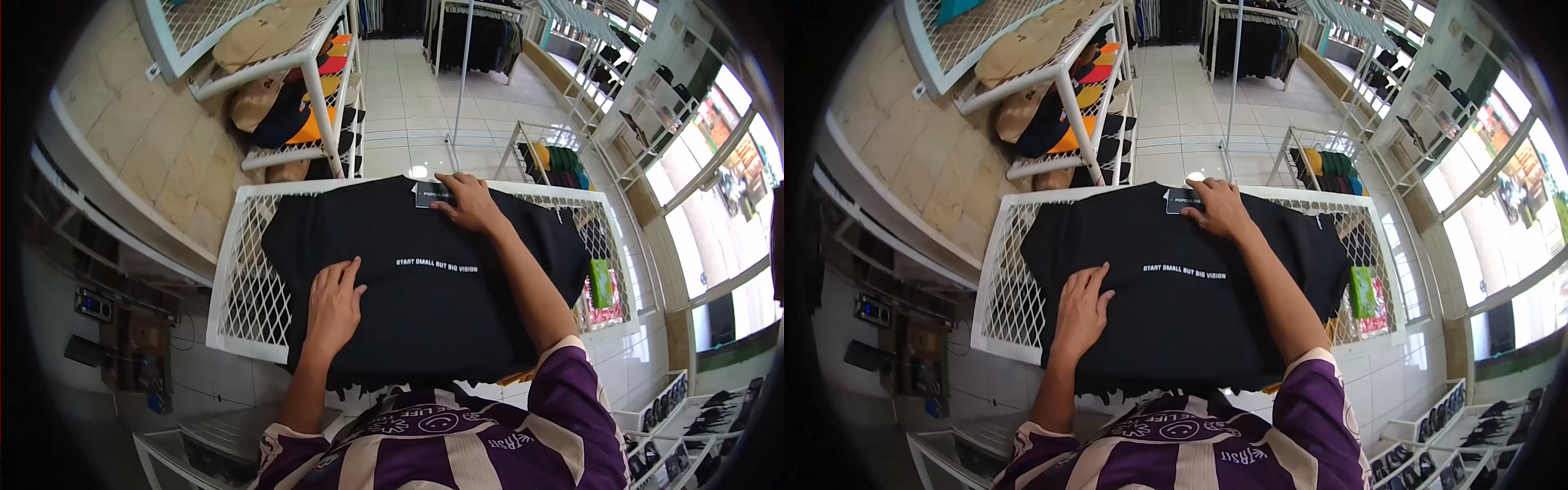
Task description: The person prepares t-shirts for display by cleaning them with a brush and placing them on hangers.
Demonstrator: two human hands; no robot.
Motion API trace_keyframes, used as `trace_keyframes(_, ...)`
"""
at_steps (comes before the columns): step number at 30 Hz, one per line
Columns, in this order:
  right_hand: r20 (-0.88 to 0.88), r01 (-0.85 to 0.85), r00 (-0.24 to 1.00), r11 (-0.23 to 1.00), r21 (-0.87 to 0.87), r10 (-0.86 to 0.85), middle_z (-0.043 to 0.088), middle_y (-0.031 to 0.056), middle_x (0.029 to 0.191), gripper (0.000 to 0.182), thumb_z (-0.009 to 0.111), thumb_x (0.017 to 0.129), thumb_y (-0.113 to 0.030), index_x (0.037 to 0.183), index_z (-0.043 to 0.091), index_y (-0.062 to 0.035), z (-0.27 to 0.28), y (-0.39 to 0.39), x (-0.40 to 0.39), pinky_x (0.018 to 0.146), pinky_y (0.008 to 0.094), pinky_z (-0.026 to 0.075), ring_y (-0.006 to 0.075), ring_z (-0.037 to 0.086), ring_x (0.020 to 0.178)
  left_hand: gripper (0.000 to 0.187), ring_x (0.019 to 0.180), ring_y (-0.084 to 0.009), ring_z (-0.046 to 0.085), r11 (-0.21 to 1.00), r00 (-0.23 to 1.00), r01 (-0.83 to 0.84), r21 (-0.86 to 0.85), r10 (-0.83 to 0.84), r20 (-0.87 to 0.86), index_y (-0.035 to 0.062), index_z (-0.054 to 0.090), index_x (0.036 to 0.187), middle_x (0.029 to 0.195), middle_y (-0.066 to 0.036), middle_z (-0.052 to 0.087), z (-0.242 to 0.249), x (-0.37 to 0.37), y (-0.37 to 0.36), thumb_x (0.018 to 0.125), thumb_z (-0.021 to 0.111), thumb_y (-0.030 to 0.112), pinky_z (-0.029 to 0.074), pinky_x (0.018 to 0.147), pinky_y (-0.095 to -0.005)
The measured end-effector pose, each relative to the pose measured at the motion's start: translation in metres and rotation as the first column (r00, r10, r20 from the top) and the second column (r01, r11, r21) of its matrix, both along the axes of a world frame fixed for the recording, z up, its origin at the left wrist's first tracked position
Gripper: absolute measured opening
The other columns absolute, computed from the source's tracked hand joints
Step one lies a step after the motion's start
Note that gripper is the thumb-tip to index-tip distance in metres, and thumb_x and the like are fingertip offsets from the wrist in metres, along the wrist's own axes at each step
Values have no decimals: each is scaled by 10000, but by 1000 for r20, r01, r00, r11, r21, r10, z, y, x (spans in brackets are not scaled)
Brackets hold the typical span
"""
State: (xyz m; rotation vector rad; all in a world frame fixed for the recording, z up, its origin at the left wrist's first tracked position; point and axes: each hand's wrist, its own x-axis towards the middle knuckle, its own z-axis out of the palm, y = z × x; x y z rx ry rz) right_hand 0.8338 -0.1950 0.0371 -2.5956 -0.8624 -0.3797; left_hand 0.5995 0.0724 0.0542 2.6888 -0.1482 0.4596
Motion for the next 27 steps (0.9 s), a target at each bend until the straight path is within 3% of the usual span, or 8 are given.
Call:
trace_keyframes(3, -225, 22, 974, 993, 118, 5, 704, 134, 1129, 543, 794, 893, -434, 1324, 663, -131, 7, -12, 24, 1001, 556, 443, 337, 639, 1135, 430, 1149, -310, 589, 999, 999, 0, -42, -1, -35, 23, 644, 1377, 1171, -126, 619, -3, 9, 0, 954, 687, 87, 467, 1042, -457)
trace_keyframes(4, -128, -4, 991, 982, 190, 29, 706, 123, 966, 421, 794, 902, -402, 1192, 730, -105, 4, -13, 29, 910, 521, 493, 336, 678, 965, 419, 1134, -308, 587, 998, 998, 16, -59, -19, -54, 30, 652, 1363, 1166, -126, 613, -4, 9, 1, 949, 687, 82, 466, 1026, -457)
trace_keyframes(7, -260, 65, 966, 960, 272, 8, 709, 153, 939, 330, 792, 908, -347, 1110, 762, -87, 5, -12, 43, 839, 463, 534, 343, 696, 888, 394, 1109, -306, 581, 996, 997, 48, -78, -53, -54, 42, 666, 1334, 1155, -123, 602, -3, 11, 4, 941, 688, 71, 462, 1002, -452)
trace_keyframes(14, -336, 171, 940, 931, 321, -57, 733, 182, 936, 251, 764, 929, -282, 1071, 783, -76, -3, -6, 64, 834, 423, 545, 313, 718, 887, 365, 1097, -302, 579, 989, 998, 57, -133, -60, -18, 56, 682, 1293, 1146, -115, 598, -3, 9, 4, 928, 684, 45, 456, 987, -444)
trace_keyframes(16, -551, 113, 826, 924, 365, 117, 747, 184, 919, 282, 701, 980, -318, 1097, 786, -76, -2, -7, 65, 839, 405, 545, 280, 723, 895, 361, 1093, -299, 580, 991, 998, 54, -123, -56, -12, 58, 685, 1287, 1141, -111, 600, -4, 10, 3, 926, 687, 46, 457, 981, -442)
trace_keyframes(20, -716, 62, 683, 966, 250, 142, 761, 165, 924, 410, 605, 1025, -437, 1030, 816, -85, 16, -7, 63, 867, 411, 543, 280, 725, 904, 352, 1083, -291, 583, 994, 1000, 26, -105, -25, 12, 62, 693, 1277, 1130, -103, 605, -5, 9, 0, 925, 694, 55, 458, 965, -435)
trace_keyframes(24, -351, -127, 919, 978, 166, 179, 779, 161, 988, 326, 718, 942, -398, 1004, 821, -94, 51, 5, 33, 889, 423, 558, 325, 735, 965, 353, 1081, -287, 584, 994, 999, 18, -110, -15, 34, 64, 693, 1279, 1133, -101, 605, -5, 9, -1, 927, 693, 53, 458, 959, -435)
trace_keyframes(27, -518, -79, 848, 993, 87, 112, 784, 147, 991, 253, 774, 887, -318, 1013, 811, -101, 55, 15, 28, 878, 431, 568, 313, 743, 973, 358, 1080, -284, 585, 995, 999, 13, -98, -10, 35, 67, 693, 1283, 1136, -100, 605, -4, 8, -2, 925, 693, 46, 458, 958, -433)
